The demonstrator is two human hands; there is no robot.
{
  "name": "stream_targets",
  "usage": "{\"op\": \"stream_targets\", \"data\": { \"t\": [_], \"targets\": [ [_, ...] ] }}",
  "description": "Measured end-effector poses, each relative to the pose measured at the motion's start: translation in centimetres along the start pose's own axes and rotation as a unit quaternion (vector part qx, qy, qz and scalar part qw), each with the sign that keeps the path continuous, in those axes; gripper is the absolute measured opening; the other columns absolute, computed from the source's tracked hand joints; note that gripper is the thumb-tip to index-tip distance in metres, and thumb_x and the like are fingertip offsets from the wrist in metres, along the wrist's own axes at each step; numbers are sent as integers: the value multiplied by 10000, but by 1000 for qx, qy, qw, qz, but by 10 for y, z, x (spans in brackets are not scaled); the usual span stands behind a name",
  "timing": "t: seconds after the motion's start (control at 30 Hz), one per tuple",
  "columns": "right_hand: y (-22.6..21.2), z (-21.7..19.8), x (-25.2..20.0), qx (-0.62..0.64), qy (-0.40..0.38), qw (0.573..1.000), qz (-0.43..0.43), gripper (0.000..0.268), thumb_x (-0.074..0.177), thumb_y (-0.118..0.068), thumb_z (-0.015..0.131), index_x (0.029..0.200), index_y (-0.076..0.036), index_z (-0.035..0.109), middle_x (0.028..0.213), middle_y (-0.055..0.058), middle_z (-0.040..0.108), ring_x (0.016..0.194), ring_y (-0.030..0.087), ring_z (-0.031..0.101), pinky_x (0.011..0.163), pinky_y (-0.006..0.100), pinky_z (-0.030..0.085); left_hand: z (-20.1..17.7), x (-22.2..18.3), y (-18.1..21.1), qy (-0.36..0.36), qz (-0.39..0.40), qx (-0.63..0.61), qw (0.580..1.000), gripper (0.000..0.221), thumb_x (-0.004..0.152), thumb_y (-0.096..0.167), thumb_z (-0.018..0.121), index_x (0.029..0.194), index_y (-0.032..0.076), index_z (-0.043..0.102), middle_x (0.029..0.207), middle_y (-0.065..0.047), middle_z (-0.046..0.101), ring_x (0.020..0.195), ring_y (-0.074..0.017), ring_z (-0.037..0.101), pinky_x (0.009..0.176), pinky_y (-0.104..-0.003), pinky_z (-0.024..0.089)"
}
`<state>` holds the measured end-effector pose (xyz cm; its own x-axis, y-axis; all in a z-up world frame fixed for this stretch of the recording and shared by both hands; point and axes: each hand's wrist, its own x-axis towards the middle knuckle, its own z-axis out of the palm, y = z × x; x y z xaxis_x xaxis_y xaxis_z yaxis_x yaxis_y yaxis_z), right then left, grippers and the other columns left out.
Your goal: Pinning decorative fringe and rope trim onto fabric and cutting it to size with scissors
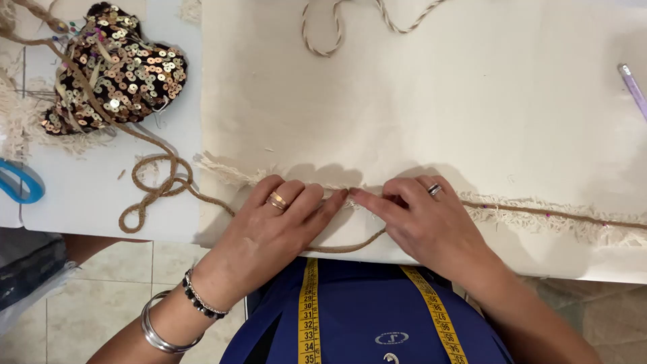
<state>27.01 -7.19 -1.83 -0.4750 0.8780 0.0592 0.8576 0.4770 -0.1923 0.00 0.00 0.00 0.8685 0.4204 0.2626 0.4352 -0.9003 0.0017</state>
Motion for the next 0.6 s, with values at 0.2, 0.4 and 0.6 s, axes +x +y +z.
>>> {"op": "stream_targets", "data": {
  "t": [0.2, 0.4, 0.6],
  "targets": [
    [-2, -6, 2, 46, 59, 997, 5, 493, 908, -12, 631, 1393, -99, 607, 1272, 28, 661, 1061, 217, 648, 894, 390, 509, -9, -1, 5, -29, -18, 17, 999, 422, 993, 55, 531, 1409, 72, 597, 1128, -31, 565, 964, -215, 544, 918, -413, 496],
    [-3, -3, -3, 21, 90, 996, -5, 382, 955, -89, 767, 1299, -236, 690, 1067, 20, 611, 920, 219, 595, 854, 399, 500, -8, -1, 9, -25, -32, 24, 999, 426, 1014, 71, 527, 1436, 108, 580, 1131, -37, 553, 971, -219, 548, 934, -402, 499],
    [-10, -12, -3, 32, 117, 992, 15, 276, 964, -59, 719, 1238, -44, 685, 1152, 79, 691, 972, 209, 677, 821, 375, 553, -13, -2, 14, -43, -45, 30, 998, 445, 1024, 73, 463, 1459, 65, 554, 1165, -46, 570, 992, -214, 568, 984, -409, 474]
  ]
}}
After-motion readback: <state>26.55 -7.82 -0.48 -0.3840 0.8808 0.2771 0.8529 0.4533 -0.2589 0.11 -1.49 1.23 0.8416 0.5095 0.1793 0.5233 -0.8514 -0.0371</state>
